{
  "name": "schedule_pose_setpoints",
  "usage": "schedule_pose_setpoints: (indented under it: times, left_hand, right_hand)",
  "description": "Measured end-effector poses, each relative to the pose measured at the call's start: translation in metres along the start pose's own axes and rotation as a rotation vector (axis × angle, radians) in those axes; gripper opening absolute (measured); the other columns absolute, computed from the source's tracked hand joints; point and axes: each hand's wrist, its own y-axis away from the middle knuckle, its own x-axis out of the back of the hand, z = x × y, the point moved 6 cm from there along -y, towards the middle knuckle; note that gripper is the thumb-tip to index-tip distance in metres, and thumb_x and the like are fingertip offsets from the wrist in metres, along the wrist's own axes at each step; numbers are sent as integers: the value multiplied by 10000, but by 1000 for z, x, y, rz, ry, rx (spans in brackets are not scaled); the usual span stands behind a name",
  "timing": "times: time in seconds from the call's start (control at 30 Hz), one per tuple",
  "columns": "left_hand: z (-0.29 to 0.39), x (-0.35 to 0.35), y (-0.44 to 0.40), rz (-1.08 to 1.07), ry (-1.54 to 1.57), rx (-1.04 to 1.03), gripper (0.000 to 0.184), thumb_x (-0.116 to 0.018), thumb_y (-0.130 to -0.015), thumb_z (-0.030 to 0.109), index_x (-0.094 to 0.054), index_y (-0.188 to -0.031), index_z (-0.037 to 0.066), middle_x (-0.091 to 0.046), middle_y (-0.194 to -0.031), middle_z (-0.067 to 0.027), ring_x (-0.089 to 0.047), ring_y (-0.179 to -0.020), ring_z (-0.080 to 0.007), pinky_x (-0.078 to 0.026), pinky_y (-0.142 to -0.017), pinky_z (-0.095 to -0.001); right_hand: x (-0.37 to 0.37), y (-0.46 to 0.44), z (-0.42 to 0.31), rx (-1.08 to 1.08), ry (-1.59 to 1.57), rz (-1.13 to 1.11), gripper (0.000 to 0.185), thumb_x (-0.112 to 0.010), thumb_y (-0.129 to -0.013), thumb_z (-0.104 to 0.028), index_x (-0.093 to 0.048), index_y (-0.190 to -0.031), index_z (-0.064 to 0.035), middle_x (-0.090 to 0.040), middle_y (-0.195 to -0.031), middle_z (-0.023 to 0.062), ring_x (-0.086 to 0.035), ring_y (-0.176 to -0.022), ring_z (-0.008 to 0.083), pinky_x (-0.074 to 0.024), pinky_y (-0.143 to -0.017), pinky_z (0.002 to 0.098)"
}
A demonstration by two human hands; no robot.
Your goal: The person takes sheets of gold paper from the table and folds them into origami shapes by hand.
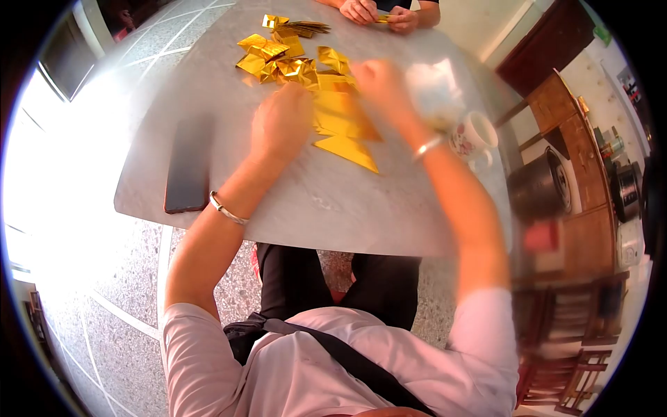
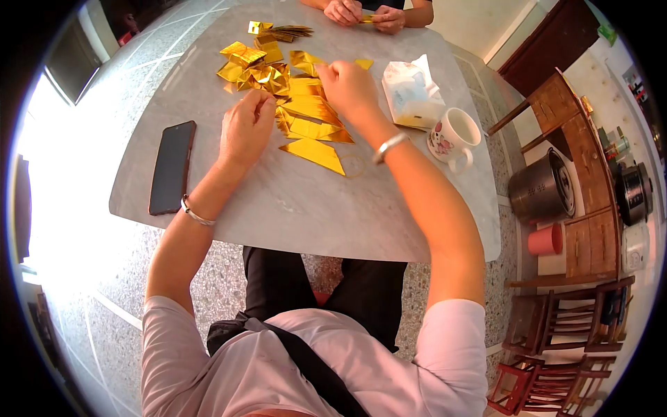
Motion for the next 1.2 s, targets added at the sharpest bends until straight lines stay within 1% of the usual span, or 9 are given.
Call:
schedule_pose_setpoints:
  times: [0.17,0.2,0.4,0.6,0.8,0.9,1.0,1.1,1.2]
  left_hand:
    - [3,-1,1,-24,-53,32,241,-427,-889,251,-549,-904,44,-620,-918,-184,-562,-855,-407,-444,-742,-471]
    - [3,-3,1,-31,-64,40,237,-428,-889,248,-550,-905,46,-620,-919,-183,-562,-854,-405,-444,-741,-471]
    - [3,-3,1,-9,-55,-15,218,-439,-889,229,-555,-893,45,-621,-906,-183,-566,-842,-398,-445,-729,-467]
    - [8,-5,3,-14,-18,-40,166,-479,-875,180,-566,-890,39,-627,-857,-180,-578,-807,-394,-459,-697,-443]
    - [7,-4,4,3,-10,-71,173,-497,-868,185,-577,-883,33,-634,-845,-190,-589,-811,-388,-464,-698,-435]
    - [2,-5,2,45,-40,-102,170,-543,-845,150,-613,-936,25,-607,-717,-87,-554,-640,-145,-457,-633,-282]
    - [2,-5,2,29,-37,-64,171,-544,-845,154,-611,-935,25,-608,-723,-83,-554,-647,-139,-457,-637,-281]
    - [6,-4,3,42,8,-62,179,-521,-851,183,-610,-874,30,-642,-821,-179,-607,-792,-367,-476,-699,-404]
    - [4,-4,3,48,8,-81,180,-531,-844,187,-617,-880,33,-646,-806,-166,-616,-776,-343,-479,-695,-390]
  right_hand:
    - [2,53,-6,99,135,-216,327,-600,-826,-353,-643,-759,-36,-595,-773,155,-591,-710,310,-465,-629,383]
    - [8,64,-14,151,172,-194,280,-626,-812,-337,-657,-826,-59,-571,-847,105,-588,-753,278,-466,-659,370]
    - [13,82,-19,213,180,-149,250,-684,-760,-292,-646,-862,-67,-564,-864,101,-579,-767,280,-464,-667,376]
    - [17,85,-21,163,208,-200,248,-688,-751,-288,-621,-835,-64,-563,-862,104,-561,-776,294,-442,-688,396]
    - [15,88,-18,140,201,-208,262,-696,-742,-302,-620,-829,-67,-566,-873,100,-559,-797,278,-429,-704,397]
    - [16,88,-19,106,220,-271,256,-701,-737,-298,-620,-823,-71,-570,-876,100,-561,-799,274,-425,-704,402]
    - [16,87,-18,119,185,-259,259,-704,-734,-306,-619,-823,-78,-570,-880,96,-561,-804,268,-420,-714,398]
    - [14,87,-17,117,166,-266,269,-712,-726,-311,-613,-829,-82,-573,-893,92,-560,-820,264,-416,-731,395]
    - [14,90,-19,115,188,-286,264,-717,-721,-295,-606,-835,-84,-574,-903,88,-558,-837,264,-415,-741,391]
